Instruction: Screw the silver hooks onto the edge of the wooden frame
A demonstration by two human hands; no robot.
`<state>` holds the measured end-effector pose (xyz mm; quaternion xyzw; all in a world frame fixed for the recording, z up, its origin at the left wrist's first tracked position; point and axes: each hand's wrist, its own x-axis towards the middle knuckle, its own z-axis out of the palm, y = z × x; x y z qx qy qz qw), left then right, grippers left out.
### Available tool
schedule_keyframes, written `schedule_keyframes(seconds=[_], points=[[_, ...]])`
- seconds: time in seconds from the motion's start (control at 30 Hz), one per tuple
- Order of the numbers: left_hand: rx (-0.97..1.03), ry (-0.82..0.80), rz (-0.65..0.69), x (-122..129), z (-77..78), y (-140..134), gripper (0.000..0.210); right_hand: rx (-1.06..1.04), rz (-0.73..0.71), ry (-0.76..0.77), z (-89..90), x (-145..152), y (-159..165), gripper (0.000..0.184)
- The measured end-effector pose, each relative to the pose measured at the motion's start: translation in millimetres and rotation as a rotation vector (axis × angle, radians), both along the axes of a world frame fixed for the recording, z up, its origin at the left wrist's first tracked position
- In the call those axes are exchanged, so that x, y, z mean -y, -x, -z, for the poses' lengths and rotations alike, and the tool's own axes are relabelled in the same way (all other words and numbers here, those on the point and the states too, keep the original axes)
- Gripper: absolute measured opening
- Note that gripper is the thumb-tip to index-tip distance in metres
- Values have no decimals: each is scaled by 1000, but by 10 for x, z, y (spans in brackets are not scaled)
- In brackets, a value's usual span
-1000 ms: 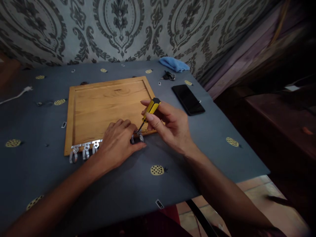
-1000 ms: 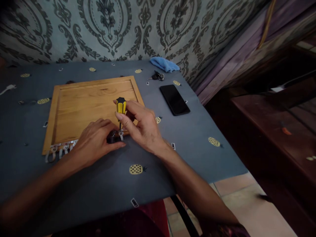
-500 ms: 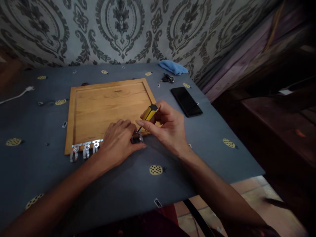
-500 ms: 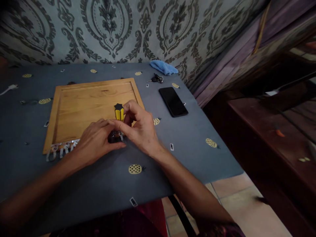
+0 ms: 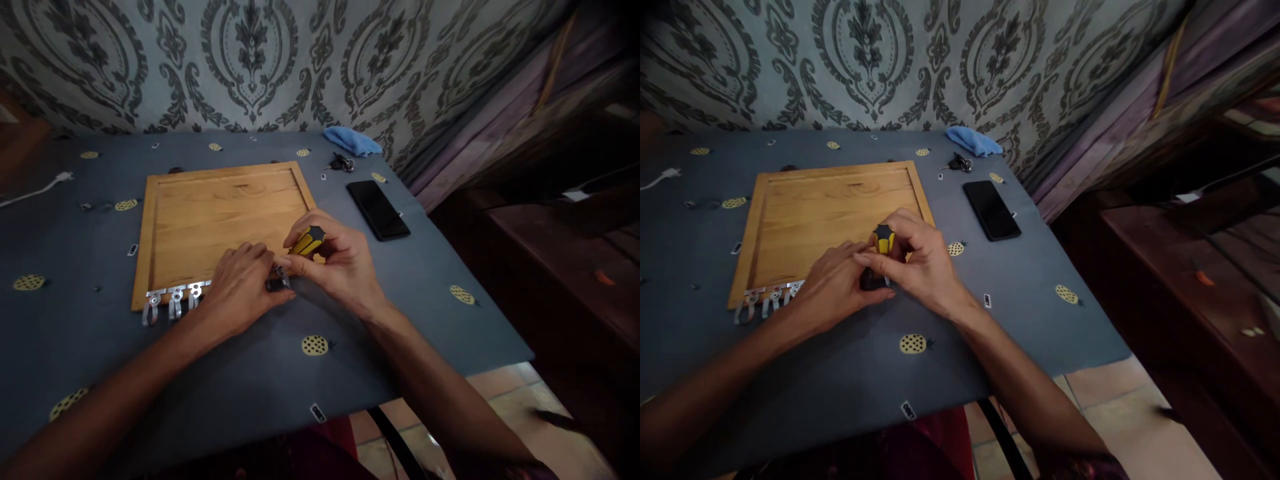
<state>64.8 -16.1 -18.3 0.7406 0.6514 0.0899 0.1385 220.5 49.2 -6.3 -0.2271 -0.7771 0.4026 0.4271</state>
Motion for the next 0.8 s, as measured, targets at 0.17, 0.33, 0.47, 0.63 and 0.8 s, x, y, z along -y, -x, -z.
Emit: schedule_keyframes(seconds=[0.17, 0.33, 0.47, 0.63, 0.8], points=[[3, 8, 9, 3, -10, 1, 39, -39, 135, -33, 53, 3, 4, 20], [6, 3, 20, -3, -21, 7, 36, -46, 128, 81, 26, -1, -65, 64], [1, 26, 14, -10, -32, -2, 37, -25, 9, 193, -3, 8, -74, 70], [16, -2, 9, 0, -2, 2, 35, -70, 19, 212, 39, 38, 1, 37], [39, -37, 7, 7, 51, 12, 38, -73, 110, 79, 89, 37, 50, 22]])
